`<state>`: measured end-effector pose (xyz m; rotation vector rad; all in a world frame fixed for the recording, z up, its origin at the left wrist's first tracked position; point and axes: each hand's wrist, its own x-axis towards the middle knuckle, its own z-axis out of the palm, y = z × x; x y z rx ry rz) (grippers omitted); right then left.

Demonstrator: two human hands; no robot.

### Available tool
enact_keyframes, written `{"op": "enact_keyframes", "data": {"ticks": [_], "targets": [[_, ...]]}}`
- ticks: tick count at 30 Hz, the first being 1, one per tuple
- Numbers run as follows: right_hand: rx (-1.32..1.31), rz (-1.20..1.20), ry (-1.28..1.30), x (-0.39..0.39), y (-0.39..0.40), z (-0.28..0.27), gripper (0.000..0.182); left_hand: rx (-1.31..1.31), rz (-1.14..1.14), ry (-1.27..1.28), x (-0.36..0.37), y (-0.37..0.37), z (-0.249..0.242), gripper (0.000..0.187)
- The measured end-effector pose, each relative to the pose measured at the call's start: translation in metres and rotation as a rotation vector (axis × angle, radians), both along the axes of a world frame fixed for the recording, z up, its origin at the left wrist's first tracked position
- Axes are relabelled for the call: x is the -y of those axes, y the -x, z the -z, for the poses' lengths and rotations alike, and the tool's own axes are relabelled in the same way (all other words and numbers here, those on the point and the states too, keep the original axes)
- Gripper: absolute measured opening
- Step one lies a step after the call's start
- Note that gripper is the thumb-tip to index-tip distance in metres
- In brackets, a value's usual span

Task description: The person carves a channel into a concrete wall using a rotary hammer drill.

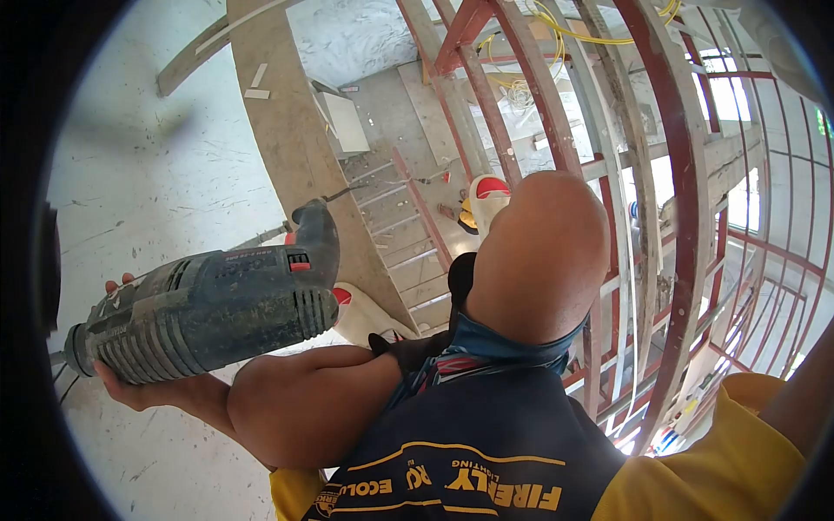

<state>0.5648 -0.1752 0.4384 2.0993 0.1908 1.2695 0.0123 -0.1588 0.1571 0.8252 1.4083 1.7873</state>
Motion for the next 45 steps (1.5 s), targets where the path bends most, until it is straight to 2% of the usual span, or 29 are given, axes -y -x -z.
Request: {"op": "enact_keyframes", "data": {"ticks": [10, 15, 18, 23, 25, 30, 32, 35, 37, 38, 42, 44, 45], "targets": [[0.048, -0.158, -0.12, -0.033, 0.003, 0.002, 0.038, 0.038, -0.08, -0.038, -0.001, -0.011, -0.034, 0.069], [0.035, -0.264, -0.121, -0.09, 0.03, -0.029, 0.04, 0.144, -0.029, 0.013, 0.003, 0.012, -0.066, 0.07], [0.031, -0.332, -0.113, -0.127, 0.05, -0.053, 0.041, 0.287, 0.131, -0.001, 0.012, 0.029, -0.085, 0.07], [0.017, -0.452, -0.062, -0.195, 0.082, -0.081, 0.043, 0.402, 0.108, 0.117, 0.024, 0.032, -0.133, 0.068], [-0.07, -0.375, -0.163, -0.202, 0.096, -0.08, 0.043, 0.528, 0.256, 0.065, 0.03, 0.036, -0.149, 0.066], [-0.316, -0.473, 0.067, -0.188, 0.078, -0.109, 0.039, 0.602, 0.334, 0.053, 0.035, 0.039, -0.184, 0.065], [-0.416, -0.526, 0.123, -0.188, 0.081, -0.116, 0.038, 0.6, 0.413, 0.055, 0.036, 0.041, -0.2, 0.07], [-0.512, -0.48, 0.005, -0.186, 0.086, -0.112, 0.041, 0.616, 0.416, 0.101, 0.034, 0.04, -0.227, 0.079], [-0.445, -0.654, 0.071, -0.179, 0.072, -0.11, 0.048, 0.648, 0.418, 0.095, 0.034, 0.043, -0.237, 0.081], [-0.564, -0.66, 0.009, -0.18, 0.062, -0.116, 0.054, 0.679, 0.435, 0.091, 0.034, 0.045, -0.243, 0.083], [-0.526, -0.701, 0.023, -0.177, 0.036, -0.112, 0.064, 0.664, 0.372, 0.138, 0.036, 0.045, -0.264, 0.086], [-0.673, -0.564, 0.16, -0.177, -0.016, -0.123, 0.067, 0.671, 0.335, 0.202, 0.04, 0.045, -0.274, 0.087], [-0.671, -0.576, 0.165, -0.178, -0.011, -0.121, 0.067, 0.674, 0.323, 0.197, 0.043, 0.045, -0.279, 0.087]]}}
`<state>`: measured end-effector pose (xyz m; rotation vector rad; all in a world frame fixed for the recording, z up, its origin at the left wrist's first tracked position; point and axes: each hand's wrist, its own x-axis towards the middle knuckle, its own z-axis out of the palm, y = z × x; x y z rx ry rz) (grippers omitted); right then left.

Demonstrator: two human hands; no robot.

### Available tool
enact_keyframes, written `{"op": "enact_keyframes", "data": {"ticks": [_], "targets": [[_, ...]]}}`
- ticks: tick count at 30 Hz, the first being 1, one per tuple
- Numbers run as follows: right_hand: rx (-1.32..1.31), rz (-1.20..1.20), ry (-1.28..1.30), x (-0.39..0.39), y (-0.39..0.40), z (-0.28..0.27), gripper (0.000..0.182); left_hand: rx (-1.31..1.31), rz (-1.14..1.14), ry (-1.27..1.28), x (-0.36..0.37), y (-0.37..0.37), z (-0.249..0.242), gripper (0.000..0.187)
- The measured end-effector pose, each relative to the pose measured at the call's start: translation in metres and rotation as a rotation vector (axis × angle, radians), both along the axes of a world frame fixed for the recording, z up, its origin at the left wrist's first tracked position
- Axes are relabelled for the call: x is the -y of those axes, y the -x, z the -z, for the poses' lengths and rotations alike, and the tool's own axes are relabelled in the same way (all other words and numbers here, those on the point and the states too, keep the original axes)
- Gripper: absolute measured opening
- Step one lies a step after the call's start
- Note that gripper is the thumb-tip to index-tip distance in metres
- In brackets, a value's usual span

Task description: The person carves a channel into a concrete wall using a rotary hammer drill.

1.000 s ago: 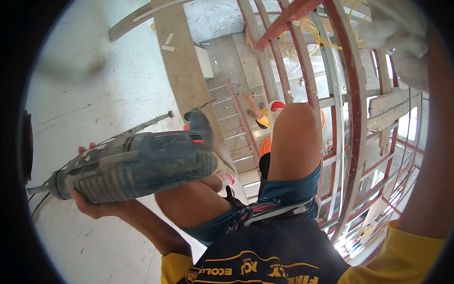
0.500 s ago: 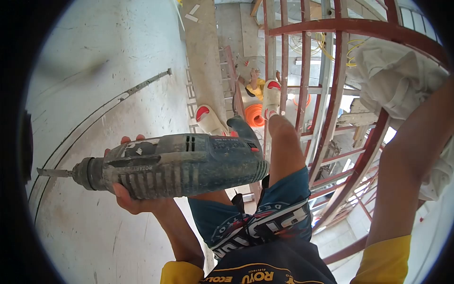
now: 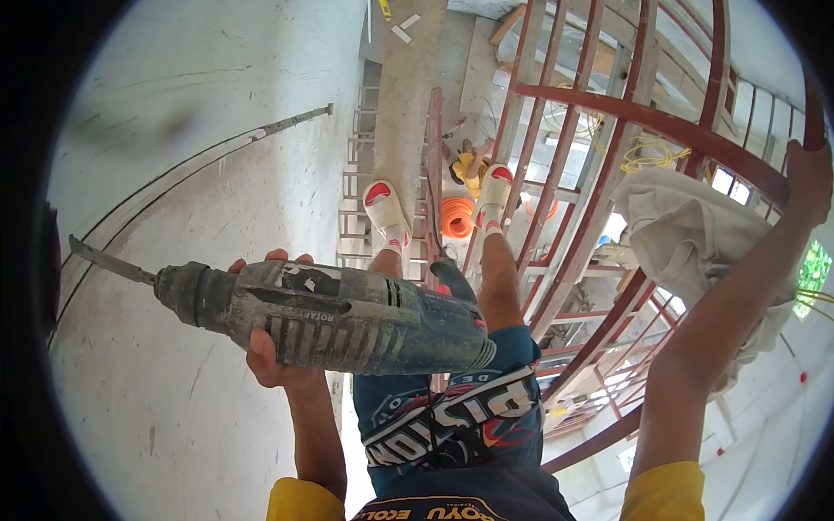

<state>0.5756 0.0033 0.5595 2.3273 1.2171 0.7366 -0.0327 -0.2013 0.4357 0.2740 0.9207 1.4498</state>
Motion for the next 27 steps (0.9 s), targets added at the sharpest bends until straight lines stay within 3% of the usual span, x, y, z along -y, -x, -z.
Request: {"op": "enact_keyframes", "data": {"ticks": [3, 5, 12, 18, 20, 22, 23, 24, 25, 26, 27], "targets": [[0.045, 0.182, -0.002, -0.001, 0.033, 0.001, 0.071, -0.061, -0.013, 0.055, 0.013, 0.004, -0.011, 0.088], [0.043, 0.16, -0.018, 0.0, 0.038, 0.004, 0.07, -0.142, 0.022, -0.074, 0.025, 0.009, -0.008, 0.073], [0.031, 0.138, -0.075, 0.008, 0.081, 0.007, 0.079, -0.01, 0.063, -0.167, 0.039, 0.017, -0.03, 0.076], [0.035, 0.016, -0.137, 0.014, 0.079, 0.017, 0.084, -0.018, -0.013, -0.02, 0.05, 0.012, -0.041, 0.082], [0.094, -0.215, -0.178, 0.022, 0.099, 0.02, 0.086, -0.022, -0.032, 0.004, 0.048, 0.006, -0.044, 0.082], [-0.16, -0.654, -0.215, 0.035, 0.15, 0.011, 0.073, 0.061, -0.154, 0.173, 0.043, 0.0, -0.051, 0.092], [-0.235, -0.701, -0.177, 0.049, 0.184, 0.013, 0.065, 0.112, -0.185, 0.185, 0.043, -0.001, -0.047, 0.09], [-0.561, -0.767, -0.154, 0.066, 0.208, 0.018, 0.062, 0.075, -0.212, 0.173, 0.042, -0.001, -0.043, 0.09], [-1.061, -0.574, 0.004, 0.084, 0.24, 0.012, 0.059, 0.059, -0.187, 0.218, 0.04, 0.001, -0.039, 0.087], [-1.07, -0.695, 0.302, 0.105, 0.249, 0.012, 0.063, 0.046, -0.162, 0.263, 0.04, 0.003, -0.034, 0.085], [-1.22, -0.562, 0.565, 0.125, 0.265, 0.01, 0.075, 0.015, -0.18, 0.254, 0.042, 0.006, -0.024, 0.085]]}}
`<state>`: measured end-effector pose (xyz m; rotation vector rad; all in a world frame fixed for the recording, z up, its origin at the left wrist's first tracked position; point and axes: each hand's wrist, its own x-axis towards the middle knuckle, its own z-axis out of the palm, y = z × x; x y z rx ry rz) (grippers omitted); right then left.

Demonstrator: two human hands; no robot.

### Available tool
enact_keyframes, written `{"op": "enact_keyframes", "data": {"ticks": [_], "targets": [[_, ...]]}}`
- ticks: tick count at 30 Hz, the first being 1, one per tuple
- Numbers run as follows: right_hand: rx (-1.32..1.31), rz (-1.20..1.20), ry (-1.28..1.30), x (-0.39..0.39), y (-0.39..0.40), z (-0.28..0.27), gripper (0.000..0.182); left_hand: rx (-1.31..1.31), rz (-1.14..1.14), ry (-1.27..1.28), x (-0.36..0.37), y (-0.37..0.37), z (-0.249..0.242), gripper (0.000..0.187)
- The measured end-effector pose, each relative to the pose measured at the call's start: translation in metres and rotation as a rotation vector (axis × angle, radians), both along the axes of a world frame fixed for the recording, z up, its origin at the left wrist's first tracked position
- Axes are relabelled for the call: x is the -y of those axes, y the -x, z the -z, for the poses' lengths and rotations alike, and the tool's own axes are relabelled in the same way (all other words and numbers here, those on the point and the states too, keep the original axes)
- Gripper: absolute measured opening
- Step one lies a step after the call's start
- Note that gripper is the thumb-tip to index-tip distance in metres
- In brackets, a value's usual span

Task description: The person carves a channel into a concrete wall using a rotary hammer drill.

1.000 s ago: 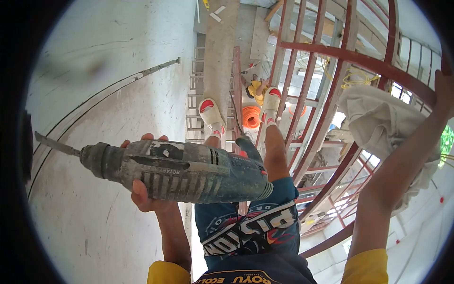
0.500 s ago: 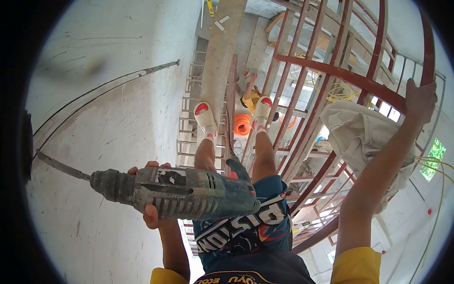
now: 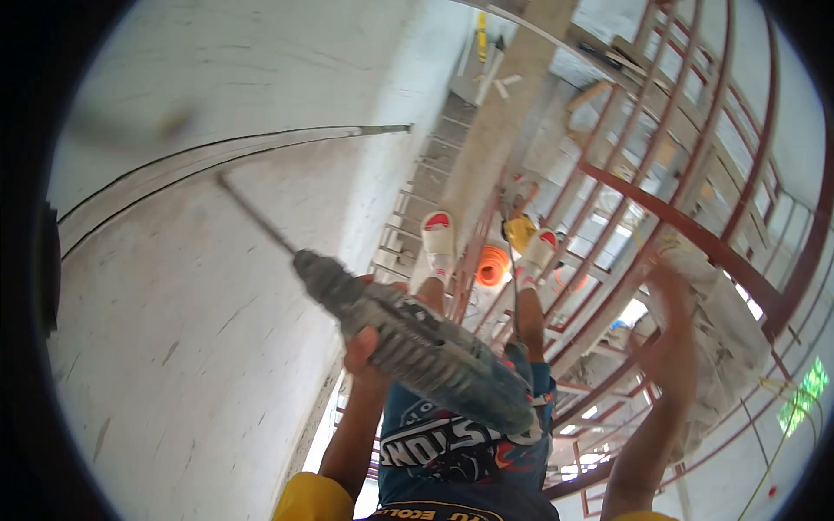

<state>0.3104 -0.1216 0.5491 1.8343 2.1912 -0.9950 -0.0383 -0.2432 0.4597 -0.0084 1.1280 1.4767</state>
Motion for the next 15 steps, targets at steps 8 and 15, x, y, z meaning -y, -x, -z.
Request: {"op": "enact_keyframes", "data": {"ticks": [8, 15], "targets": [[-0.467, -0.037, 0.59, 0.122, 0.051, 0.052, 0.09, 0.221, 0.045, 0.17, -0.02, -0.002, 0.064, 0.064], [-0.54, 0.34, 0.257, 0.155, 0.085, 0.122, 0.045, 0.415, 0.072, 0.376, -0.038, -0.001, 0.126, 0.052]]}}
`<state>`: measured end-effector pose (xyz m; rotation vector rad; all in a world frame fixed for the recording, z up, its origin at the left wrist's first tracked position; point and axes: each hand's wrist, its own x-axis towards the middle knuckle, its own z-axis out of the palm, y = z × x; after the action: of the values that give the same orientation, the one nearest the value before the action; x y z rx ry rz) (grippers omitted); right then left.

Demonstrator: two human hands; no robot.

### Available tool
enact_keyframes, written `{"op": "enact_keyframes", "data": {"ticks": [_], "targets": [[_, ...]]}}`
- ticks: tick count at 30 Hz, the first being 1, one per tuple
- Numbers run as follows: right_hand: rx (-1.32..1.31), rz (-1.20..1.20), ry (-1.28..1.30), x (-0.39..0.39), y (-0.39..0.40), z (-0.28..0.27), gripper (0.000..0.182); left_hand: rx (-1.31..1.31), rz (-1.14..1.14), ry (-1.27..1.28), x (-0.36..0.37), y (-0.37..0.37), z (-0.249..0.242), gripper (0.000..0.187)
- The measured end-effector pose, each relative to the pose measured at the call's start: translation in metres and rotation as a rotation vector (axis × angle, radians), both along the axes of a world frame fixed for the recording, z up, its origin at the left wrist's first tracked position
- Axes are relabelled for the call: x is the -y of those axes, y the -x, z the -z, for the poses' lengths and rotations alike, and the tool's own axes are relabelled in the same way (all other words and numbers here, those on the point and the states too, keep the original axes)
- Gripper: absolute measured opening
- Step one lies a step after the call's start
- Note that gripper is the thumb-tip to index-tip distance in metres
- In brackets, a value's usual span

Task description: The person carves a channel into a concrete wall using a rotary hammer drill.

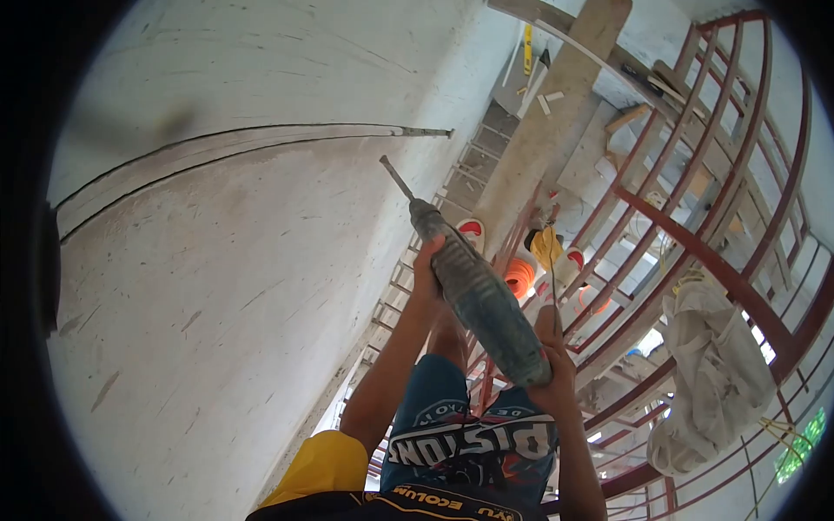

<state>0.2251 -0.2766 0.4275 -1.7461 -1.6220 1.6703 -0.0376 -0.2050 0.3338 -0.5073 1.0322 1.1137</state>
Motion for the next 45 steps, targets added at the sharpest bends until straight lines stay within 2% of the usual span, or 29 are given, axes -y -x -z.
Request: {"op": "enact_keyframes", "data": {"ticks": [2, 5, 7, 11, 16, 21, 23, 27, 30, 32, 35, 36, 38, 40, 41, 42, 43, 44, 45], "targets": [[-0.09, 0.036, 0.04, -0.004, 0.01, 0.001, 0.042, 0.033, 0.02, 0.001, -0.001, 0.0, 0.009, 0.052], [-0.062, 0.03, 0.147, 0.002, 0.01, 0.009, 0.039, -0.065, 0.071, -0.007, -0.002, 0.0, 0.017, 0.051], [-0.069, 0.056, 0.082, 0.001, 0.014, 0.01, 0.038, -0.068, 0.113, -0.027, 0.004, 0.003, 0.031, 0.051], [-0.064, 0.052, -0.026, 0.008, 0.012, 0.014, 0.038, -0.024, 0.087, -0.04, 0.0, -0.001, 0.021, 0.05], [-0.073, 0.029, 0.083, 0.0, 0.016, -0.001, 0.035, -0.087, 0.119, 0.021, 0.006, 0.003, 0.05, 0.046], [-0.046, -0.016, 0.041, -0.005, 0.022, -0.003, 0.033, -0.075, 0.1, -0.001, 0.003, 0.005, 0.044, 0.046], [-0.063, -0.003, 0.138, -0.009, 0.025, -0.011, 0.033, -0.064, 0.084, -0.021, 0.001, 0.005, 0.043, 0.046], [-0.083, 0.005, 0.079, -0.01, 0.019, -0.001, 0.028, -0.087, 0.097, 0.09, -0.001, 0.004, 0.047, 0.046], [-0.128, 0.034, 0.113, -0.021, 0.014, -0.005, 0.025, -0.07, 0.075, 0.1, -0.001, 0.003, 0.05, 0.047], [-0.136, -0.082, 0.247, -0.024, 0.008, -0.007, 0.022, -0.032, 0.059, 0.09, 0.0, 0.005, 0.056, 0.047], [-0.028, 0.036, 0.353, -0.002, 0.004, 0.014, 0.026, -0.006, 0.16, 0.056, -0.006, 0.006, 0.063, 0.048], [-0.022, 0.024, 0.353, 0.002, 0.002, 0.016, 0.026, -0.085, 0.188, 0.061, -0.011, 0.0, 0.06, 0.051], [0.013, 0.162, 0.3, 0.006, 0.003, 0.02, 0.022, -0.167, 0.199, 0.074, -0.021, 0.003, 0.052, 0.054], [-0.077, 0.223, 0.398, -0.012, 0.01, 0.005, 0.022, -0.19, 0.402, 0.21, -0.025, 0.007, 0.044, 0.062], [-0.171, 0.297, 0.481, -0.025, 0.014, -0.002, 0.023, -0.184, 0.396, 0.211, -0.017, 0.008, 0.05, 0.062], [-0.162, 0.294, 0.48, -0.032, 0.018, -0.007, 0.023, -0.012, 0.224, 0.138, -0.003, 0.008, 0.061, 0.069], [-0.227, 0.391, 0.506, -0.039, 0.023, -0.01, 0.023, 0.157, 0.047, 0.063, 0.009, 0.005, 0.073, 0.077], [-0.29, 0.489, 0.535, -0.044, 0.028, -0.014, 0.023, 0.165, 0.038, 0.064, 0.019, -0.002, 0.077, 0.077], [-0.283, 0.482, 0.534, -0.049, 0.034, -0.018, 0.023, 0.238, -0.155, 0.085, 0.027, -0.011, 0.077, 0.079]]}}
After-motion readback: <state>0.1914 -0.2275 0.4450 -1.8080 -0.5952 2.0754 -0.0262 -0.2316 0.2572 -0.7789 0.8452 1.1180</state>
